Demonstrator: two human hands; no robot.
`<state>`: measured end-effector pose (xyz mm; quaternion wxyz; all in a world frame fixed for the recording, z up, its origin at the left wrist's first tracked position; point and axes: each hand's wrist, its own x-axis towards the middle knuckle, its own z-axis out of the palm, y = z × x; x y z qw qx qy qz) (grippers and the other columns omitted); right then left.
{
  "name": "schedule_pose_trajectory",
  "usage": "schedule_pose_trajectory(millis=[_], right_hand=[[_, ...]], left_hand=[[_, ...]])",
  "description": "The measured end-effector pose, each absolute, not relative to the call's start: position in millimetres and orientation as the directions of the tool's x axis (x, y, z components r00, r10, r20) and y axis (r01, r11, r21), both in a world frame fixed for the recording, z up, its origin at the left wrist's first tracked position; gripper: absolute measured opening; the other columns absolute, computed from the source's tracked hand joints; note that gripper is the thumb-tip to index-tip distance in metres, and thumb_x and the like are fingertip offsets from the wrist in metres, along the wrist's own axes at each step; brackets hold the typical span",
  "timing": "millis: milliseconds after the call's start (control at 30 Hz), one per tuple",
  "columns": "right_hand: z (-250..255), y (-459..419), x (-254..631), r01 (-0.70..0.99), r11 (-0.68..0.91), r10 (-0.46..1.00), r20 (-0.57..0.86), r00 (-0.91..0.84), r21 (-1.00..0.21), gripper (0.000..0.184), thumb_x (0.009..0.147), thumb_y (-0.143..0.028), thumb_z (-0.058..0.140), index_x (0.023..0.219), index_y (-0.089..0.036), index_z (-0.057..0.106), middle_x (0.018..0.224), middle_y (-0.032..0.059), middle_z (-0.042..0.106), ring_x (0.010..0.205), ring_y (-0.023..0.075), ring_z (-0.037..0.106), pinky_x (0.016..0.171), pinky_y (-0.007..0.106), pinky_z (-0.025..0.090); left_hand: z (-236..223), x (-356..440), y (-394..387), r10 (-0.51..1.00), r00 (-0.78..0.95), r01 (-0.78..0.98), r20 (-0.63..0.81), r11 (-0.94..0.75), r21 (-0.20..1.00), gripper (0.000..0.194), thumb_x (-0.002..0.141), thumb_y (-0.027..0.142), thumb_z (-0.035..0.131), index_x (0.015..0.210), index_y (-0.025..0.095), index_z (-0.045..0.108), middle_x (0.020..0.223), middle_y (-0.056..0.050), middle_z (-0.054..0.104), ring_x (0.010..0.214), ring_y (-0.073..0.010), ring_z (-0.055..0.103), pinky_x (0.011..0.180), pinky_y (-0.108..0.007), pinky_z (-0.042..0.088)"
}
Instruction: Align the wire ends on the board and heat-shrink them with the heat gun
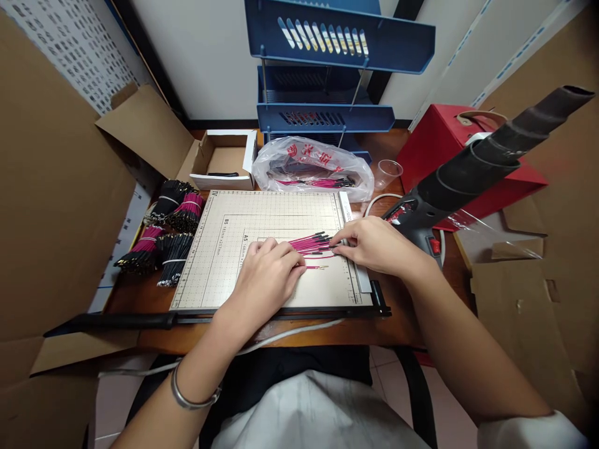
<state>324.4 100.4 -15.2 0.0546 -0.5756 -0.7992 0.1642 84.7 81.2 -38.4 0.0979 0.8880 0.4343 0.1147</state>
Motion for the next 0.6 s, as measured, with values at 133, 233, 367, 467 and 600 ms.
schedule_pose_trajectory(millis=[133, 233, 367, 467, 600], right_hand=[[-14, 100, 327, 0.912, 0.266, 0.946, -0.097, -0.309, -0.311, 0.019, 0.087, -0.031, 0.066, 0.099, -0.026, 0.079, 0.086, 0.0036, 0.076, 0.08, 0.0196, 0.065, 0.071, 0.03, 0.037], [-14, 100, 328, 0.914, 0.267, 0.946, -0.097, -0.309, -0.306, 0.016, 0.087, -0.029, 0.064, 0.094, -0.024, 0.078, 0.084, 0.0034, 0.075, 0.079, 0.019, 0.064, 0.071, 0.03, 0.037], [-15, 99, 329, 0.909, 0.278, 0.937, -0.122, -0.328, -0.311, 0.02, 0.089, -0.028, 0.06, 0.096, -0.027, 0.079, 0.09, 0.0019, 0.077, 0.083, 0.0181, 0.065, 0.076, 0.029, 0.039], [-15, 100, 328, 0.916, 0.267, 0.937, -0.14, -0.319, -0.301, 0.022, 0.09, -0.028, 0.059, 0.097, -0.028, 0.08, 0.088, 0.0019, 0.077, 0.082, 0.018, 0.065, 0.074, 0.028, 0.038], [-14, 101, 326, 0.931, 0.258, 0.937, -0.17, -0.307, -0.257, 0.023, 0.092, -0.031, 0.056, 0.094, -0.025, 0.078, 0.078, 0.0037, 0.074, 0.074, 0.0187, 0.062, 0.067, 0.029, 0.032]], left_hand=[[-28, 86, 84, 0.781, 0.624, 0.763, 0.008, -0.612, 0.207, 0.018, 0.102, 0.029, 0.057, 0.099, 0.022, 0.073, 0.104, -0.004, 0.073, 0.099, -0.027, 0.058, 0.085, -0.043, 0.037], [-20, 89, 85, 0.768, 0.636, 0.769, -0.075, -0.623, 0.143, 0.02, 0.102, 0.028, 0.055, 0.1, 0.021, 0.073, 0.105, -0.006, 0.072, 0.103, -0.0289, 0.059, 0.085, -0.045, 0.037], [-16, 94, 87, 0.75, 0.65, 0.759, -0.122, -0.648, 0.061, 0.022, 0.103, 0.027, 0.052, 0.098, 0.018, 0.071, 0.106, -0.009, 0.072, 0.101, -0.0293, 0.06, 0.088, -0.047, 0.037], [-20, 96, 84, 0.749, 0.658, 0.752, -0.079, -0.66, 0.006, 0.022, 0.104, 0.024, 0.05, 0.099, 0.015, 0.069, 0.101, -0.01, 0.071, 0.097, -0.0295, 0.061, 0.09, -0.049, 0.036], [-26, 93, 73, 0.744, 0.668, 0.744, -0.013, -0.668, -0.013, 0.021, 0.105, 0.022, 0.047, 0.099, 0.015, 0.066, 0.098, -0.01, 0.069, 0.093, -0.0288, 0.06, 0.086, -0.046, 0.036]])
